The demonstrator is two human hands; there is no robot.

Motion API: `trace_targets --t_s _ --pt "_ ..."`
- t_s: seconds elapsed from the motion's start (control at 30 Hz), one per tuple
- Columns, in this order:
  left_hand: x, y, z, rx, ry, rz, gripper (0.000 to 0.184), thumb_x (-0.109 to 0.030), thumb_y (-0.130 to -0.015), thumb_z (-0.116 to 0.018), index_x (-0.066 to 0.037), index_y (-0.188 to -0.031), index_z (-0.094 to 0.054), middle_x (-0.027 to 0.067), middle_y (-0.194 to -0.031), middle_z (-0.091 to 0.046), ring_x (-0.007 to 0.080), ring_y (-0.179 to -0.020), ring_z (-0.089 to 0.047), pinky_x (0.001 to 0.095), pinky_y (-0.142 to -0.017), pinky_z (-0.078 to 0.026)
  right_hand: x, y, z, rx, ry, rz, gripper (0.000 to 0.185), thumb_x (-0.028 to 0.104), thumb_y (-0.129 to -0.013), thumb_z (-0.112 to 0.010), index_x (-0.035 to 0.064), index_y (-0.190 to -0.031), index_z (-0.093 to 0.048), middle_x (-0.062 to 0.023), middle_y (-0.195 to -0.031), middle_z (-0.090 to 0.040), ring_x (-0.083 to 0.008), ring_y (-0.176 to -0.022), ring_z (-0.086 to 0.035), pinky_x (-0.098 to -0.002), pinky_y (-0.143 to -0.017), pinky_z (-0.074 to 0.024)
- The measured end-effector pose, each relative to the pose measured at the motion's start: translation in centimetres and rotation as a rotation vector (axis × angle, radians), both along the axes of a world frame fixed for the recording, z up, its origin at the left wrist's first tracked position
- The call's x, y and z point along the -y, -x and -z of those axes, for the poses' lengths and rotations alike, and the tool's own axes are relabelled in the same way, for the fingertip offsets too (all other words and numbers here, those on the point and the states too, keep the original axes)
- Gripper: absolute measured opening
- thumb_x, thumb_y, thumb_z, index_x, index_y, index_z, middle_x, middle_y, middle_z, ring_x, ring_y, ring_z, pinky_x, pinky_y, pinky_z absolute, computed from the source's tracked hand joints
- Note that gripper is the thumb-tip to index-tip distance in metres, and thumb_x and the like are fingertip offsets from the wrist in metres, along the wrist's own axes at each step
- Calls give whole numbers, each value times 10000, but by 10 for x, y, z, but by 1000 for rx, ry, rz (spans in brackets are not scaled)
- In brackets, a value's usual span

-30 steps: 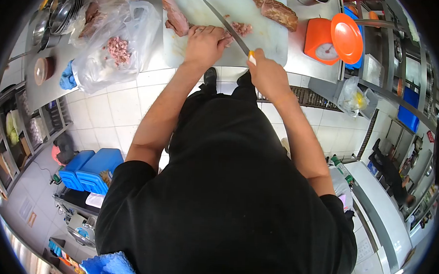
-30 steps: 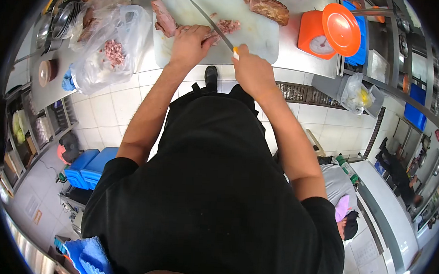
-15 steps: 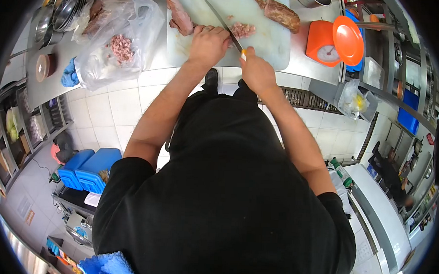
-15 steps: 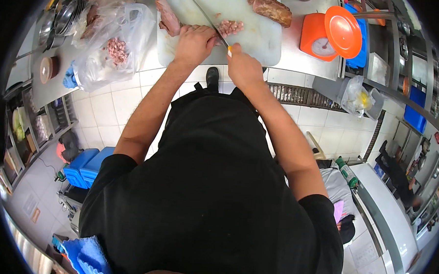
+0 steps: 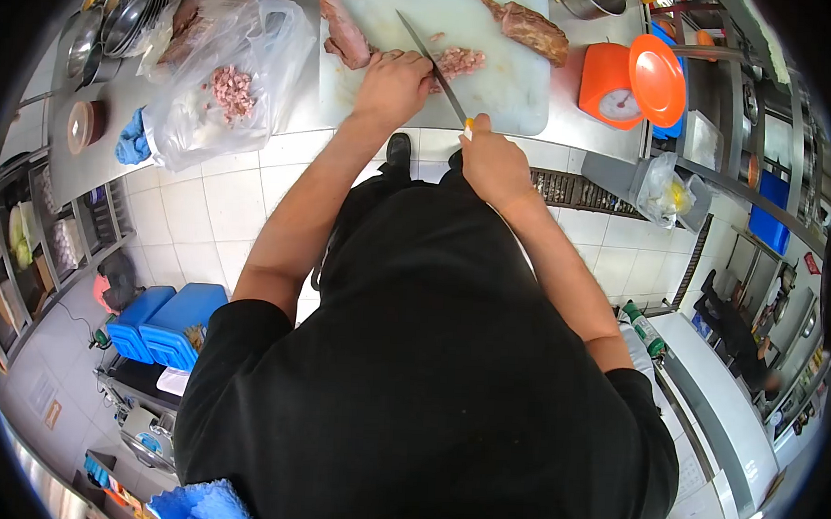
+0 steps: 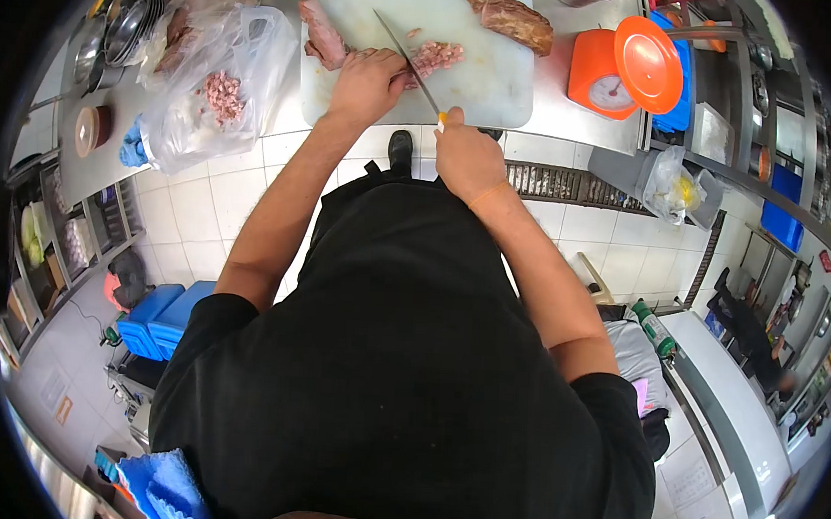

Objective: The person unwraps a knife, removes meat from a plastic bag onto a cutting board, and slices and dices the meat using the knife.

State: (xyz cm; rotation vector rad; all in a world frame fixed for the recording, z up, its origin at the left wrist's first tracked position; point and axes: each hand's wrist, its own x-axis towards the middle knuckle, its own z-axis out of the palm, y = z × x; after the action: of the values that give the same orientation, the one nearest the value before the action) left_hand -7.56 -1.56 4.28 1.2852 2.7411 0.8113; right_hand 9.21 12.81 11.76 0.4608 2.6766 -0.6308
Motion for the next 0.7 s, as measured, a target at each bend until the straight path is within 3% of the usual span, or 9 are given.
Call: trace_targets --t_s 0.2,0.5,0.7 --pt "0 4 2 -27 25 46 167 -165 -889 -736 -89 -1038 -741 87 -1068 -744 345 -1067 -692 481 -971 -490 0 46 45 -163 30 6 356 272 -1056 -594 -47 -1188 -506 -292 -857 -730 -496 -821 -728 -590 -741 -570" --pt "18 0 0 -73 -17 110 304 -191 -894 -782 -97 -1178 -733 84 -1153 -733 340 -1126 -678 495 -978 -512 -33 43 35 -56 51 26 401 316 -1048 -616 0 -1281 -535 -260 -926 -757 -479 -913 -742 -582 -835 -569" --pt "0 -13 11 -37 -53 -43 333 -230 -885 -817 -99 -1181 -736 74 -1148 -734 328 -1112 -679 474 -960 -529 -39 28 24 -90 -30 25 341 306 -1052 -620 11 -1205 -539 -246 -901 -753 -458 -853 -742 -561 -772 -579"
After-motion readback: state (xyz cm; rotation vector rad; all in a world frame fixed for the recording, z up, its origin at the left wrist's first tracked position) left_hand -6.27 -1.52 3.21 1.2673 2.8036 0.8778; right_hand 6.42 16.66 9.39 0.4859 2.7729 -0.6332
